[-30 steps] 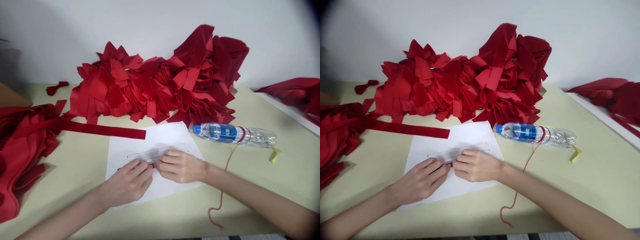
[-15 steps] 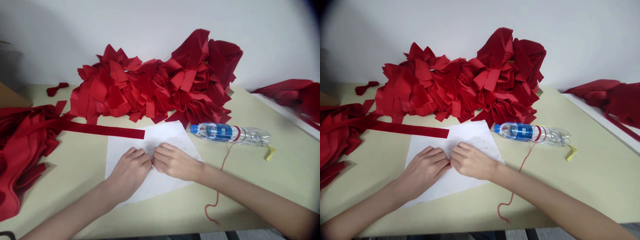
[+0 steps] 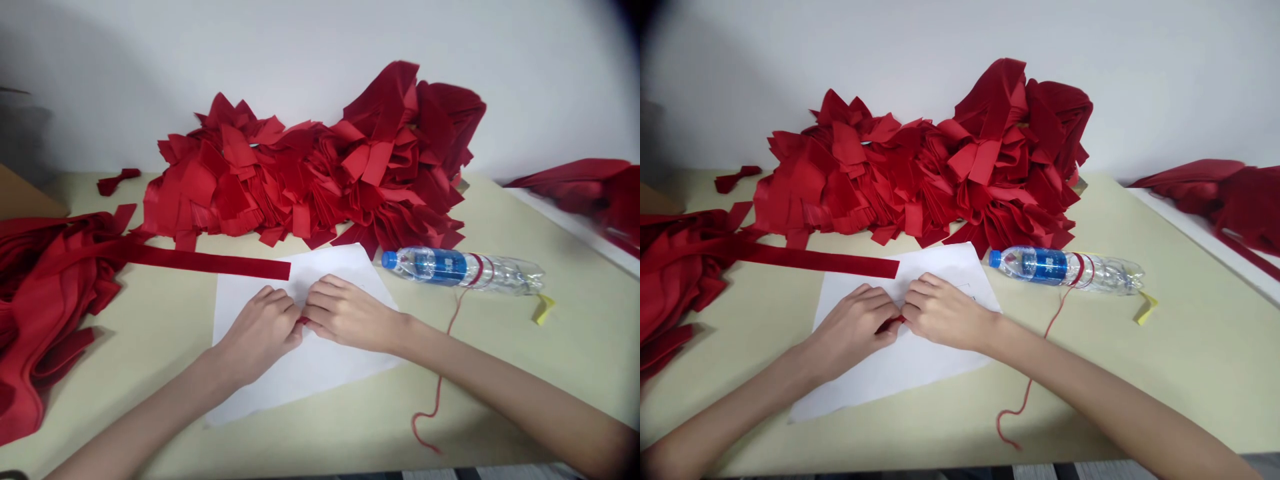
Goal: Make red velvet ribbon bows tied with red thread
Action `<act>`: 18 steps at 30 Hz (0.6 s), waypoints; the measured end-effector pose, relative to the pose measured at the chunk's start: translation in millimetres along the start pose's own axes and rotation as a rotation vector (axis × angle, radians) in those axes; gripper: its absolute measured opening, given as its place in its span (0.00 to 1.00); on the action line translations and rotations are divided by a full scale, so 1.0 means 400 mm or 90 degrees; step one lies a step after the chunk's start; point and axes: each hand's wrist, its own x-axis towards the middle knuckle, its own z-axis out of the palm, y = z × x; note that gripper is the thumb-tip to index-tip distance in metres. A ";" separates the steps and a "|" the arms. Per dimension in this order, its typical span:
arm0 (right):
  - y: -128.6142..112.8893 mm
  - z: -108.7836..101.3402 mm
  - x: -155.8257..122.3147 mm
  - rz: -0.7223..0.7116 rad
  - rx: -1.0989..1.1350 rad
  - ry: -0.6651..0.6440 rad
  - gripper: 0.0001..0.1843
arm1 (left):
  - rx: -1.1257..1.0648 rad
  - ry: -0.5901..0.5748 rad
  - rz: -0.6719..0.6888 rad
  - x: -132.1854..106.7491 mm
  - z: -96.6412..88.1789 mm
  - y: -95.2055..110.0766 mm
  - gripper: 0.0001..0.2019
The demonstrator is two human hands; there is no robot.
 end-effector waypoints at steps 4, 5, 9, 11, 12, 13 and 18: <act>0.017 -0.020 0.018 0.011 0.020 -0.014 0.13 | -0.071 -0.028 -0.037 0.009 -0.037 -0.010 0.11; 0.020 -0.025 0.022 0.017 0.031 -0.018 0.13 | -0.082 -0.033 -0.037 0.011 -0.046 -0.010 0.11; 0.027 -0.044 0.035 0.025 0.046 -0.041 0.14 | -0.088 -0.033 -0.065 0.020 -0.067 -0.001 0.11; 0.027 -0.054 0.039 0.026 0.057 -0.056 0.14 | -0.101 -0.027 -0.094 0.026 -0.068 0.002 0.12; 0.028 -0.061 0.039 0.029 0.072 -0.058 0.14 | -0.132 -0.022 -0.112 0.028 -0.067 0.001 0.12; 0.030 -0.072 0.038 0.035 0.095 -0.057 0.13 | -0.186 -0.017 -0.137 0.030 -0.067 -0.002 0.11; 0.053 -0.151 0.013 0.160 0.196 0.170 0.13 | -0.701 -0.112 -0.305 0.028 -0.069 -0.036 0.06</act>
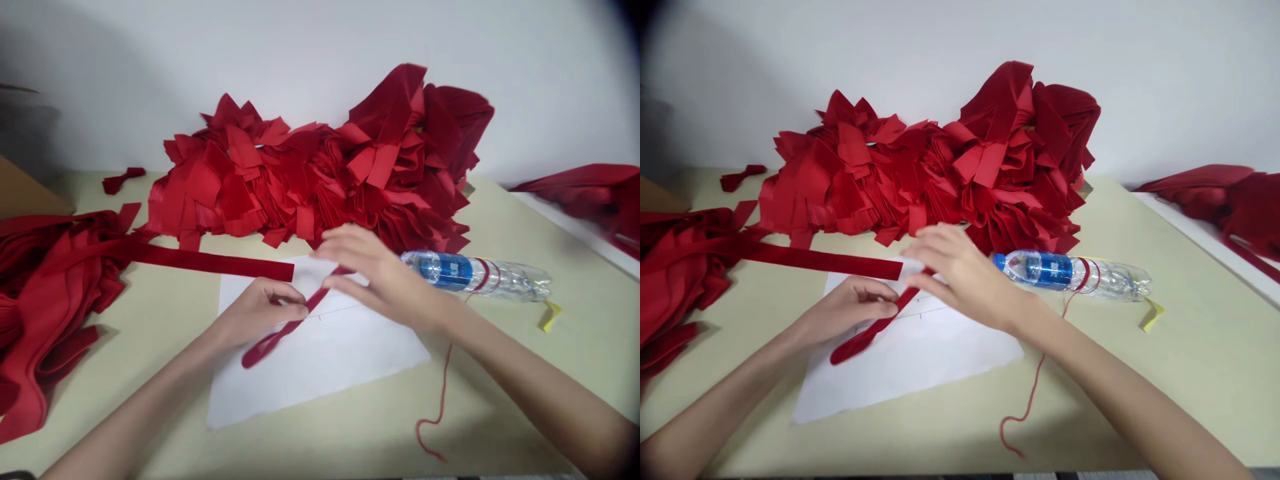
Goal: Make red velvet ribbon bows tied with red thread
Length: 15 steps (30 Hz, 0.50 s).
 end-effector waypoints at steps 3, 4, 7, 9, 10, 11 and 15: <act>0.003 -0.032 -0.007 0.146 0.057 0.264 0.12 | -0.302 -0.066 -0.100 0.001 -0.005 -0.018 0.08; 0.003 -0.032 -0.010 0.193 0.097 0.293 0.10 | -0.380 -0.078 -0.116 0.002 -0.002 -0.025 0.09; -0.008 -0.002 -0.018 0.280 0.237 0.126 0.09 | -0.517 -0.103 -0.124 0.005 0.014 -0.045 0.09; -0.023 0.028 -0.020 0.320 0.326 -0.037 0.08 | -0.546 -0.109 -0.128 0.007 0.023 -0.053 0.10; -0.031 0.042 -0.020 0.338 0.382 -0.089 0.07 | -0.554 -0.106 -0.130 0.007 0.026 -0.054 0.10; -0.038 0.053 -0.019 0.358 0.448 -0.120 0.08 | -0.558 -0.100 -0.133 0.007 0.029 -0.055 0.09; -0.046 0.073 -0.016 0.436 0.683 -0.072 0.08 | -0.561 -0.096 -0.138 0.003 0.032 -0.055 0.08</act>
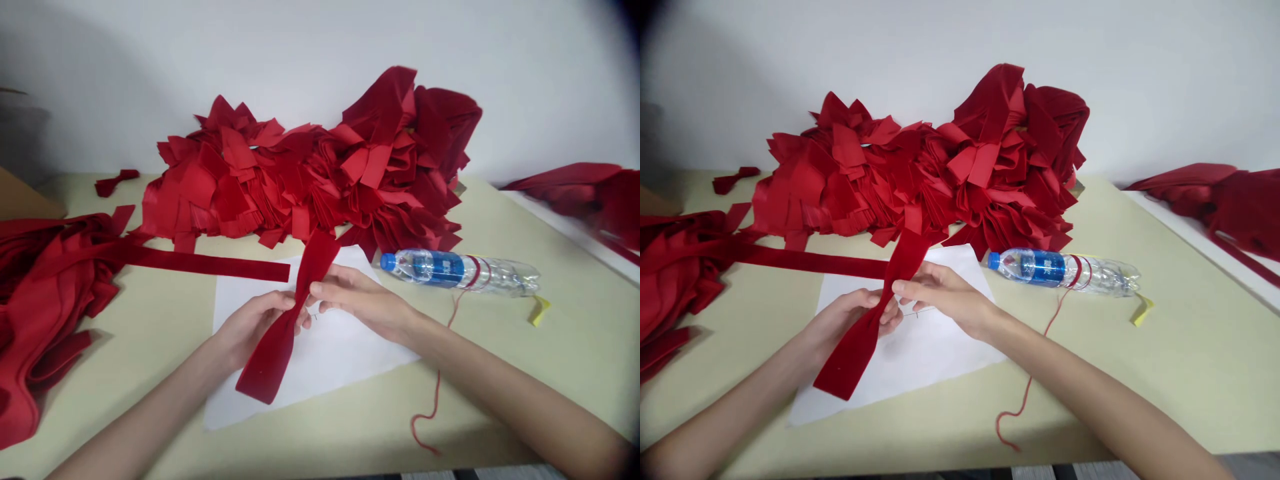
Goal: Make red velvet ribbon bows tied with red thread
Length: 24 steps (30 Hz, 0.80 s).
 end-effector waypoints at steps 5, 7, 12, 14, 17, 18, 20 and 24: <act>0.009 -0.015 0.007 0.014 0.121 0.073 0.08 | -0.007 -0.083 -0.006 0.001 0.001 -0.004 0.07; 0.011 -0.027 0.004 0.017 0.128 0.098 0.09 | -0.010 -0.100 0.004 0.002 0.001 -0.007 0.07; 0.002 -0.088 -0.039 -0.033 0.008 0.248 0.09 | 0.004 -0.121 0.028 0.003 -0.002 -0.012 0.08; -0.005 -0.120 -0.076 -0.051 -0.114 0.278 0.12 | 0.010 -0.129 0.040 0.001 -0.002 -0.011 0.07; -0.011 -0.156 -0.151 -0.064 -0.307 0.234 0.09 | 0.003 -0.124 0.061 0.000 -0.001 -0.008 0.05; -0.011 -0.161 -0.178 -0.062 -0.366 0.199 0.08 | 0.003 -0.121 0.067 0.000 0.000 -0.007 0.05; -0.007 -0.161 -0.231 -0.047 -0.453 0.119 0.07 | 0.011 -0.111 0.069 0.000 0.001 -0.006 0.06; 0.019 -0.121 -0.310 -0.008 -0.505 -0.055 0.08 | 0.031 -0.104 0.065 0.000 0.003 -0.003 0.05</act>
